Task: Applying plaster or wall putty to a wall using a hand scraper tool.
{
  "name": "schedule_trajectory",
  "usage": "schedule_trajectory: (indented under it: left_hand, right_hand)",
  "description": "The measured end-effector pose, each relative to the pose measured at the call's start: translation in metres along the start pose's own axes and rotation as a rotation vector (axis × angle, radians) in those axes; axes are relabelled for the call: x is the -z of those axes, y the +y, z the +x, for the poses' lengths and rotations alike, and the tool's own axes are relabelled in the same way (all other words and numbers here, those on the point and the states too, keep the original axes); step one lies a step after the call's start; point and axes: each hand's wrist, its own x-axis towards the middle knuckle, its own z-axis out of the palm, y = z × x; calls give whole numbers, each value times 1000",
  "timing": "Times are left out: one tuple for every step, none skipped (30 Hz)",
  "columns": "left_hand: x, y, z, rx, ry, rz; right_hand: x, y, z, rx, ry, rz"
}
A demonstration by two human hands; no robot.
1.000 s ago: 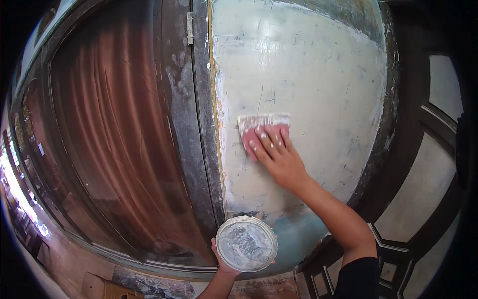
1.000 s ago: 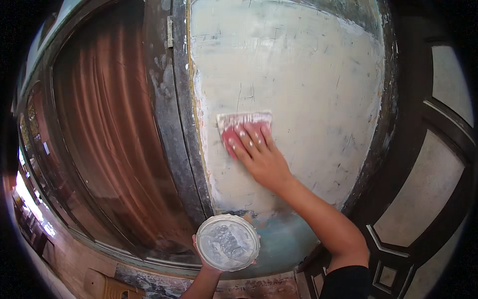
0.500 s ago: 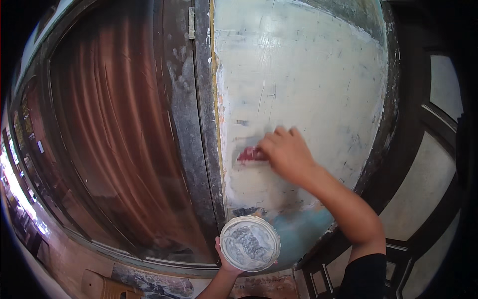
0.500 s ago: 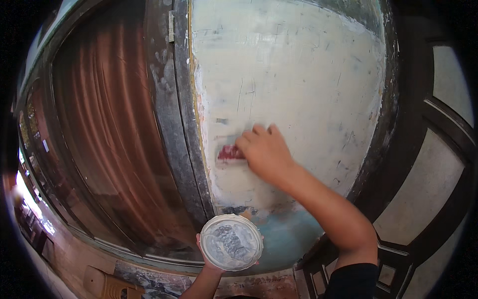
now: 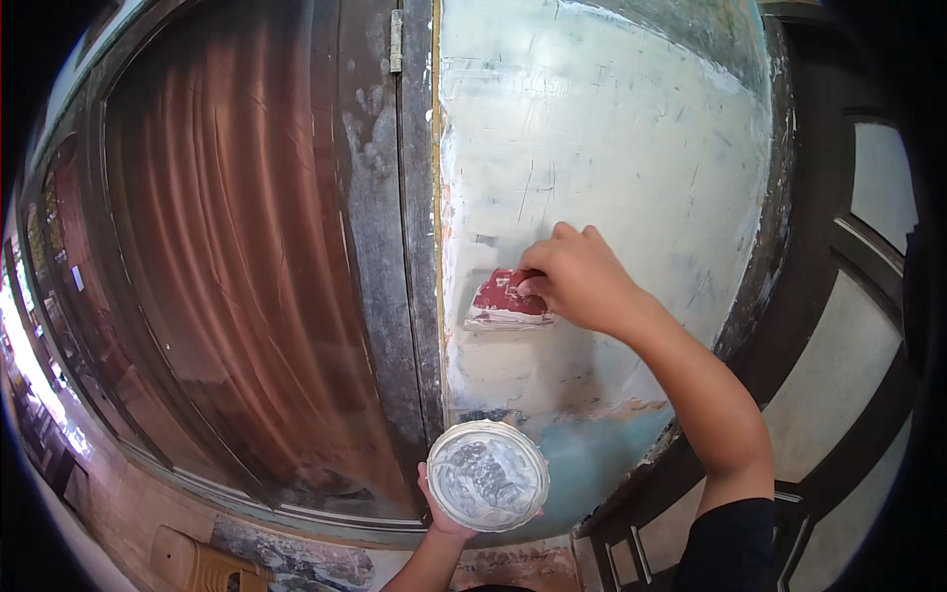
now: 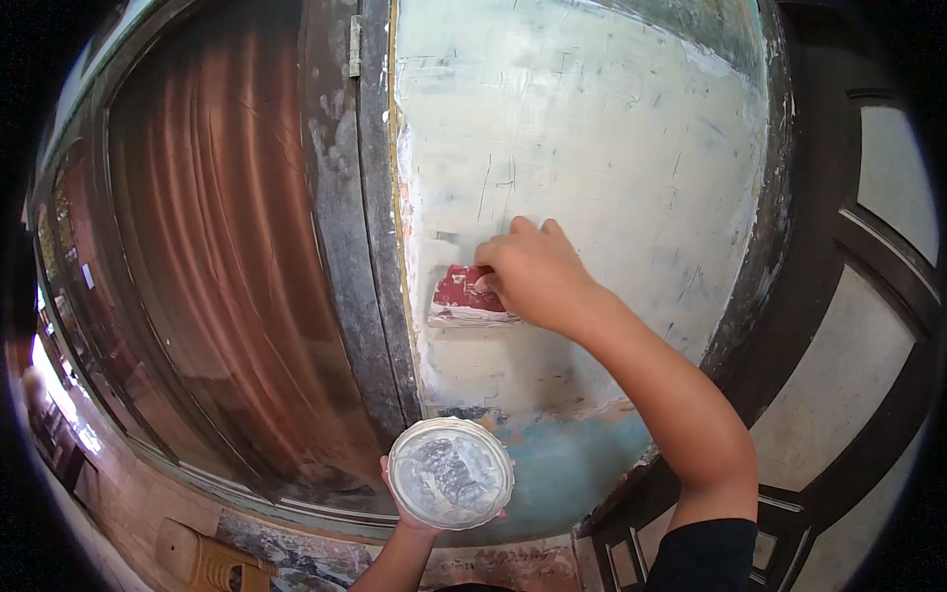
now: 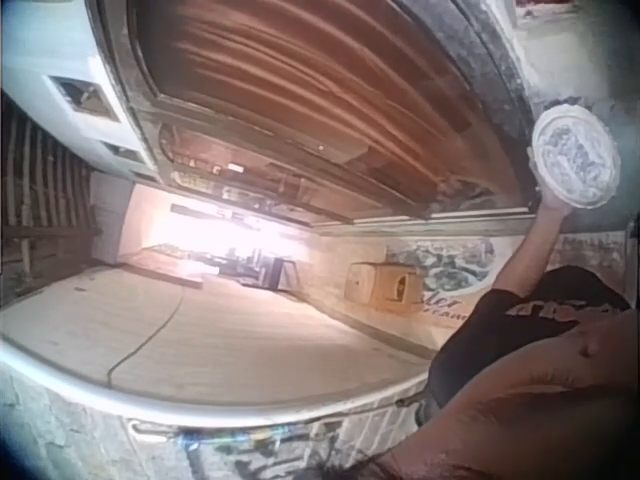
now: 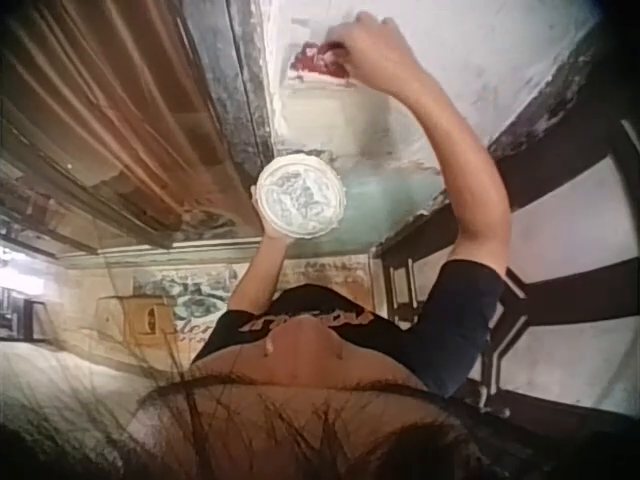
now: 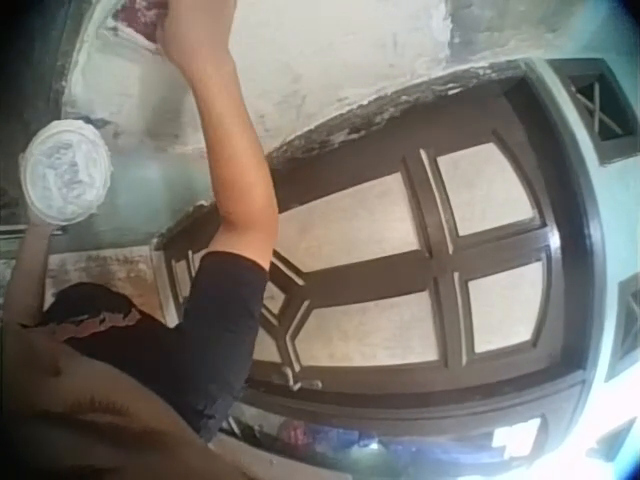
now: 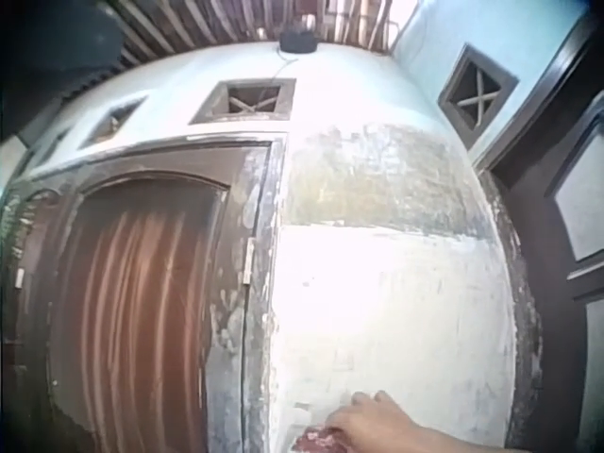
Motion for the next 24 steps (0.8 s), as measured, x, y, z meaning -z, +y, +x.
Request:
schedule_trajectory:
  left_hand:
    - [-4, 0, 1, 7, 0, -3]
    - [-8, 0, 1, 5, -3, -5]
    - [-11, -1, 0, -6, -2, -6]
    - [-11, 0, -1, -10, 3, -5]
    - [-9, 0, -2, -7, 30, -10]
    - [-8, -1, 0, 17, 47, -19]
    - [-8, 1, -2, 4, 56, -15]
    - [-9, 1, -1, -3, 49, -3]
    - [-9, 0, 2, -1, 38, 7]
    - [-13, -1, 4, 4, 26, -23]
    - [-14, -2, 4, -2, 32, -23]
    - [-14, -3, 3, -34, 48, -5]
    - [-13, -3, 3, -66, 65, 12]
    - [-12, -5, 2, -68, 69, 9]
    - [-9, -7, 3, -64, 98, 15]
    - [-9, -9, 4, -66, 131, 25]
    - [-12, -11, 5, -56, 135, 18]
    - [-12, -13, 9, -44, 114, 6]
    - [-13, -15, 12, -32, 94, -6]
    - [-15, -14, 11, -37, 105, -6]
    - [-14, -15, 13, -38, 107, -4]
    - [-14, -17, 16, -34, 107, -4]
    - [-15, -18, 18, -33, 109, -7]
    - [-16, -20, 22, -21, 79, -35]
  right_hand:
    - [-3, 1, 5, 12, -13, -139]
    - [-3, 1, 9, 25, -27, -276]
    - [5, 5, 17, 29, -29, -271]
    - [21, 12, 29, 14, 79, -370]
    - [38, 18, 39, -3, 188, -470]
    - [66, 25, 43, -69, 228, -469]
    - [85, 28, 52, -109, 270, -440]
    - [103, 31, 53, -110, 269, -442]
    - [120, 36, 50, -177, 311, -208]
    - [130, 38, 46, -241, 352, 26]
    - [126, 35, 44, -237, 349, 33]
    - [119, 27, 40, -184, 267, 74]
    - [110, 18, 36, -129, 185, 114]
    - [88, 18, 30, -28, 129, 66]
    - [67, 2, 21, -37, 52, -16]
    - [41, 4, 18, 60, -29, 0]
    - [25, 3, 13, 98, -113, -101]
    - [18, 8, 15, 111, -110, -194]
    - [15, 12, 15, 126, -106, -285]
    - [21, 16, 22, 130, -109, -275]
    - [38, 26, 31, 58, -13, -325]
    - [57, 37, 39, -18, 82, -378]
    - [74, 53, 43, -56, 182, -370]
    - [96, 65, 43, -85, 295, -384]
